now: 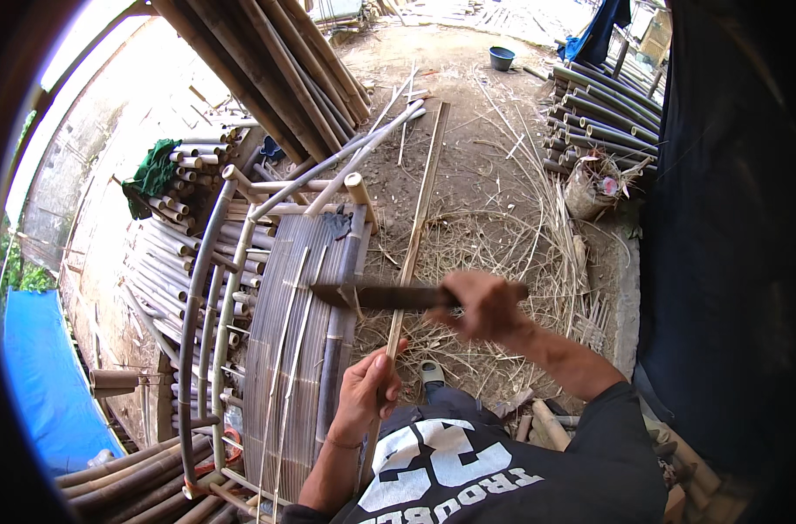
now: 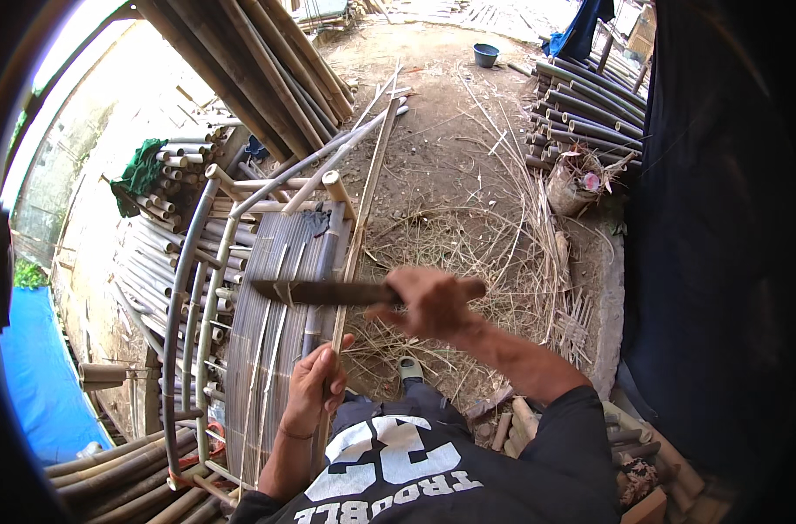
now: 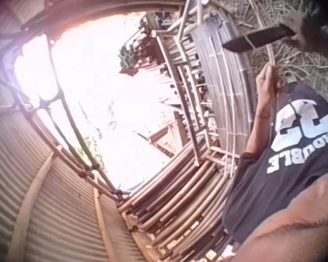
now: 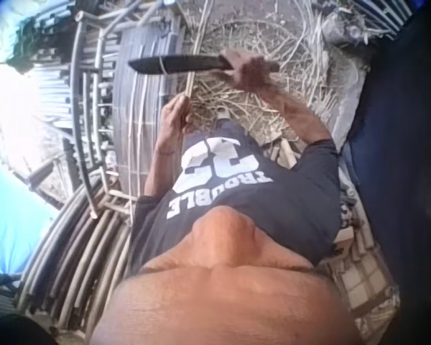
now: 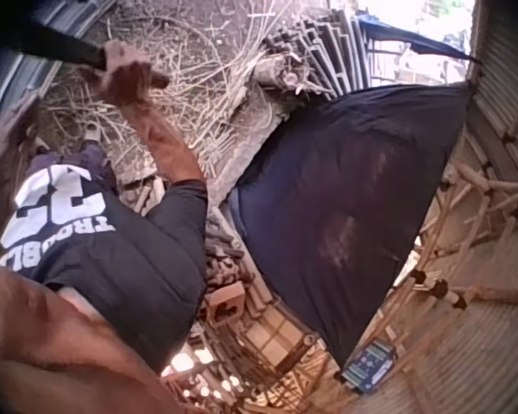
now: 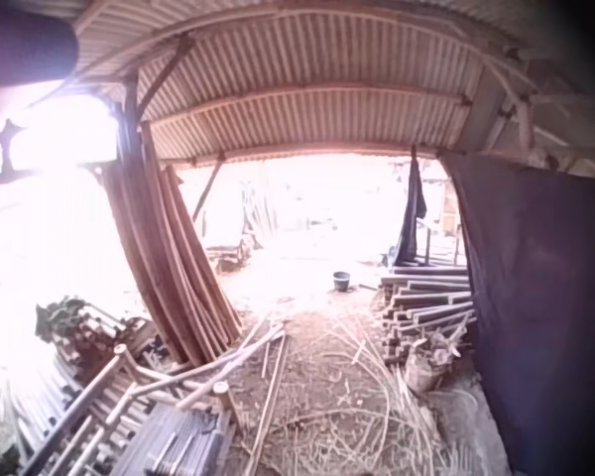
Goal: The person uses a machete to split and smooth thin bamboo strips, then weaves them into a rectangular bamboo frame. The person repeatedly cuts the strips, places them into the weave, and adjusts the structure.
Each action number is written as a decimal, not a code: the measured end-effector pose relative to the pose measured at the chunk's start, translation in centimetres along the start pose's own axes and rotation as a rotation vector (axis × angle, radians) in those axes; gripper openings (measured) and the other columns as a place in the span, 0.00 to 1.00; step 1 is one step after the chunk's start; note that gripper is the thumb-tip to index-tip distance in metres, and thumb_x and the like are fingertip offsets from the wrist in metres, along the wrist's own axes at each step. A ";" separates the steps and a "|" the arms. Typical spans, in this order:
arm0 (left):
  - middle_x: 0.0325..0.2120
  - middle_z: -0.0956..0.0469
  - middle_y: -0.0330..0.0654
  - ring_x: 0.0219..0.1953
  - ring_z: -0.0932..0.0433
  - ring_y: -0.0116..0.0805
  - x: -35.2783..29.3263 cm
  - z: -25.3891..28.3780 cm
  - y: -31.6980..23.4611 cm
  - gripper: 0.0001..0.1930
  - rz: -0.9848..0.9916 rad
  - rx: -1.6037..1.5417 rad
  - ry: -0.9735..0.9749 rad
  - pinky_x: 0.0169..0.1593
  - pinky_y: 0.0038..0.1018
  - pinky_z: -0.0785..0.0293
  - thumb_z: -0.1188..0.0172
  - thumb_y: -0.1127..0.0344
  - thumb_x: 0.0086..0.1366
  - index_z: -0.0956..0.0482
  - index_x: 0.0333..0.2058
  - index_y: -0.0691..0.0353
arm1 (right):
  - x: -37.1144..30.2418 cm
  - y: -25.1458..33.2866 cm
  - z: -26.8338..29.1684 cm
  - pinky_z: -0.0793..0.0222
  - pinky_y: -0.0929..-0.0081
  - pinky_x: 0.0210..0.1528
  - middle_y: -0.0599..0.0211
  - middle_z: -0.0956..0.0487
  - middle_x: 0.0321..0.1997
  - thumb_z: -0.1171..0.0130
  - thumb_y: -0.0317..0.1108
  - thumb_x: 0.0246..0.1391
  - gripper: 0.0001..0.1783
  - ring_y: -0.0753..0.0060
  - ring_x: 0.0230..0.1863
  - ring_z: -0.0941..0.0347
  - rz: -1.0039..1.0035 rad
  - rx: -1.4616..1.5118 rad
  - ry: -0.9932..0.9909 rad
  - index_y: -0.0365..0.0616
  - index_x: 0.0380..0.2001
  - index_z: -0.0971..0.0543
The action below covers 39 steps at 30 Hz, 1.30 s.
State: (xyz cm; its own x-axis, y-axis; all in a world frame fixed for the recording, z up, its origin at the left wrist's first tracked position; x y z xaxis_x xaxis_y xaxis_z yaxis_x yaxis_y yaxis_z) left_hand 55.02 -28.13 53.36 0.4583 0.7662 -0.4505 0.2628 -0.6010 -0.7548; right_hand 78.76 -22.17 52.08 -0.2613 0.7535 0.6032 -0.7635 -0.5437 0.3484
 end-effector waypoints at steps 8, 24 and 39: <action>0.13 0.42 0.27 0.11 0.46 0.14 -1.9 -1.9 0.1 0.20 -0.020 0.213 0.006 0.12 0.14 0.48 0.53 0.56 0.75 0.27 0.54 0.67 | 0.5 -3.4 1.2 0.31 0.71 0.11 0.70 0.29 0.16 0.60 0.68 0.62 0.33 0.77 0.11 0.35 -0.202 -0.086 0.074 0.49 0.21 0.31; 0.13 0.41 0.28 0.10 0.46 0.15 -6.5 -0.1 2.3 0.20 0.071 0.166 0.030 0.12 0.16 0.49 0.52 0.58 0.74 0.26 0.51 0.71 | 0.0 -11.5 3.9 0.44 0.78 0.04 0.75 0.35 0.11 0.67 0.72 0.61 0.38 0.85 0.07 0.44 -0.227 -0.176 -0.020 0.48 0.22 0.30; 0.16 0.36 0.29 0.11 0.41 0.15 0.4 1.3 0.8 0.15 0.012 0.318 -0.189 0.13 0.15 0.45 0.55 0.60 0.75 0.25 0.37 0.66 | -4.1 1.7 -2.4 0.34 0.73 0.10 0.71 0.33 0.13 0.63 0.68 0.63 0.35 0.76 0.10 0.38 -0.068 -0.092 0.275 0.46 0.22 0.32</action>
State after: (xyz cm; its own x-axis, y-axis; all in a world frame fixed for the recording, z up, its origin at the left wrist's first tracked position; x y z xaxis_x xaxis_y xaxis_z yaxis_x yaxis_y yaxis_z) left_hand 54.32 -28.01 51.92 0.2870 0.8061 -0.5176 -0.0317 -0.5320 -0.8461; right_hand 77.08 -25.29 48.50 -0.3485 0.8656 0.3597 -0.8318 -0.4625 0.3071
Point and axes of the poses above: each hand's wrist, its own x-axis towards the middle knuckle, its own z-axis out of the back of the hand, y = z × x, the point moved 2 cm from there along x, towards the middle knuckle
